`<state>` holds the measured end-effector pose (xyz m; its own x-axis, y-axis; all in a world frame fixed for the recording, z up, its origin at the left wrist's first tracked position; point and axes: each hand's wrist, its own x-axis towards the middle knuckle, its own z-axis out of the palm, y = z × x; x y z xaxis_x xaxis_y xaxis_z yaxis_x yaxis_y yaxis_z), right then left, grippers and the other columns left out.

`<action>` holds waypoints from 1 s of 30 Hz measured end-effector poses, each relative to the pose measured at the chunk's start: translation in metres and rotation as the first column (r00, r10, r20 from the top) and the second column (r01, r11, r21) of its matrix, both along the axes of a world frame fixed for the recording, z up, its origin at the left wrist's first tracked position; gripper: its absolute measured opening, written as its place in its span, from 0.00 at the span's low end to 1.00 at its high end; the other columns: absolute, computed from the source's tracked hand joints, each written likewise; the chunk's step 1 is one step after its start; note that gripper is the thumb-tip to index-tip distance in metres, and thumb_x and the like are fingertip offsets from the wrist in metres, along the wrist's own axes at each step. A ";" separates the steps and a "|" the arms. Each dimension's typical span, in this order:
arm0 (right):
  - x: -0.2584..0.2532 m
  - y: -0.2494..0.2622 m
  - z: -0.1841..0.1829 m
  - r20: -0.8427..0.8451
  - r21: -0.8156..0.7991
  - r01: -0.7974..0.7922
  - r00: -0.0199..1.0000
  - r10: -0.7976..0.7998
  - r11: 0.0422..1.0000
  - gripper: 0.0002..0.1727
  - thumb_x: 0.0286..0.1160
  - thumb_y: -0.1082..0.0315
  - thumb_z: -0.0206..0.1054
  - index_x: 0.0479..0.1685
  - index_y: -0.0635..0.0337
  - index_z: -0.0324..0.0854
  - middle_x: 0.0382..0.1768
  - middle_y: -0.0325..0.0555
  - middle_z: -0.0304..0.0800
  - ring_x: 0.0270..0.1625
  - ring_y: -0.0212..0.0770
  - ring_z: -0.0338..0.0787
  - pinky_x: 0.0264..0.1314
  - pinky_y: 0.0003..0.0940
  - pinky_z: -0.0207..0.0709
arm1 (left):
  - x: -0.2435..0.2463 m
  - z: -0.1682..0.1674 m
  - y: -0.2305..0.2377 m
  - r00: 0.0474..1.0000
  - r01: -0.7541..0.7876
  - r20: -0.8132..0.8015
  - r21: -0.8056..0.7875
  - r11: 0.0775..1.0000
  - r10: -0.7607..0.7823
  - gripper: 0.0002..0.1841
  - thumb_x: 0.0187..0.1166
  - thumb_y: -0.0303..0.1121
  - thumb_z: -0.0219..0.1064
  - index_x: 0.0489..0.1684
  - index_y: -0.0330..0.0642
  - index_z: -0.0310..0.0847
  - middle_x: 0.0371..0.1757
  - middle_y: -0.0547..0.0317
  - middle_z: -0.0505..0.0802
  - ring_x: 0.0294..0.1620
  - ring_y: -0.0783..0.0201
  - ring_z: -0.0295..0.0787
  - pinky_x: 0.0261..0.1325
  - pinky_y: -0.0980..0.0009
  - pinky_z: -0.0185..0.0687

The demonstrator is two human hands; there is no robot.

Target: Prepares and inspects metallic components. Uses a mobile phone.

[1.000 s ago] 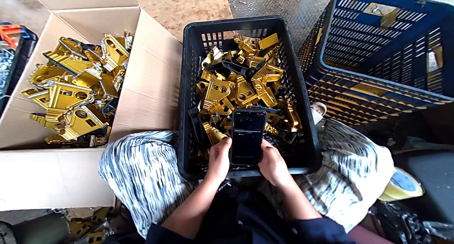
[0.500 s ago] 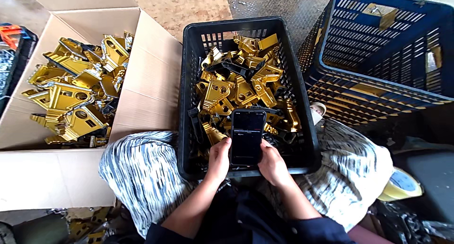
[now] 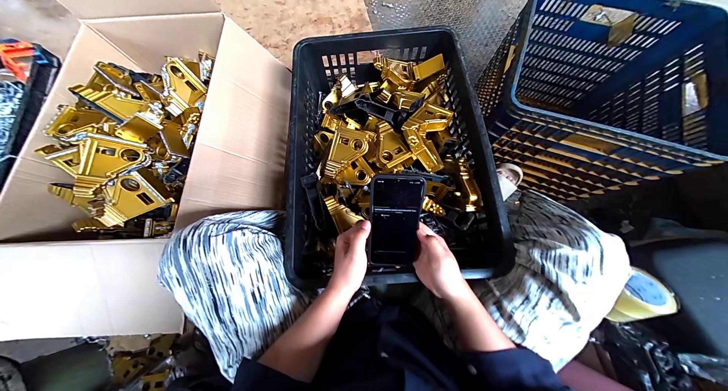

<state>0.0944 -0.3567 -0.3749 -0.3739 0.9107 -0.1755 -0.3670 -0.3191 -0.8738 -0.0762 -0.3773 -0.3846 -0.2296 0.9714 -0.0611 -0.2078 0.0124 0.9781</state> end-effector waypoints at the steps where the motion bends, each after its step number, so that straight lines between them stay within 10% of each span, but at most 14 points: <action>1: 0.000 0.000 0.000 -0.001 0.002 0.000 1.000 0.000 1.000 0.28 0.89 0.64 0.33 0.72 0.64 0.74 0.59 0.48 0.91 0.60 0.40 0.91 0.62 0.41 0.87 | 0.000 0.000 0.000 1.000 0.000 0.000 0.000 1.000 0.000 0.22 0.90 0.37 0.46 0.33 0.43 0.87 0.37 0.64 0.92 0.47 0.71 0.89 0.58 0.67 0.84; 30: 0.002 0.000 -0.003 -0.019 0.033 0.011 1.000 -0.010 0.999 0.26 0.87 0.65 0.36 0.69 0.64 0.76 0.59 0.47 0.90 0.63 0.39 0.89 0.68 0.42 0.84 | 0.000 -0.001 0.000 1.000 -0.006 0.017 0.016 1.000 0.006 0.20 0.88 0.37 0.47 0.31 0.46 0.86 0.37 0.67 0.91 0.48 0.73 0.87 0.61 0.68 0.81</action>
<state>0.0960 -0.3569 -0.3781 -0.3673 0.9198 -0.1383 -0.3867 -0.2862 -0.8767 -0.0758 -0.3777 -0.3857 -0.2345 0.9709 -0.0492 -0.2249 -0.0049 0.9744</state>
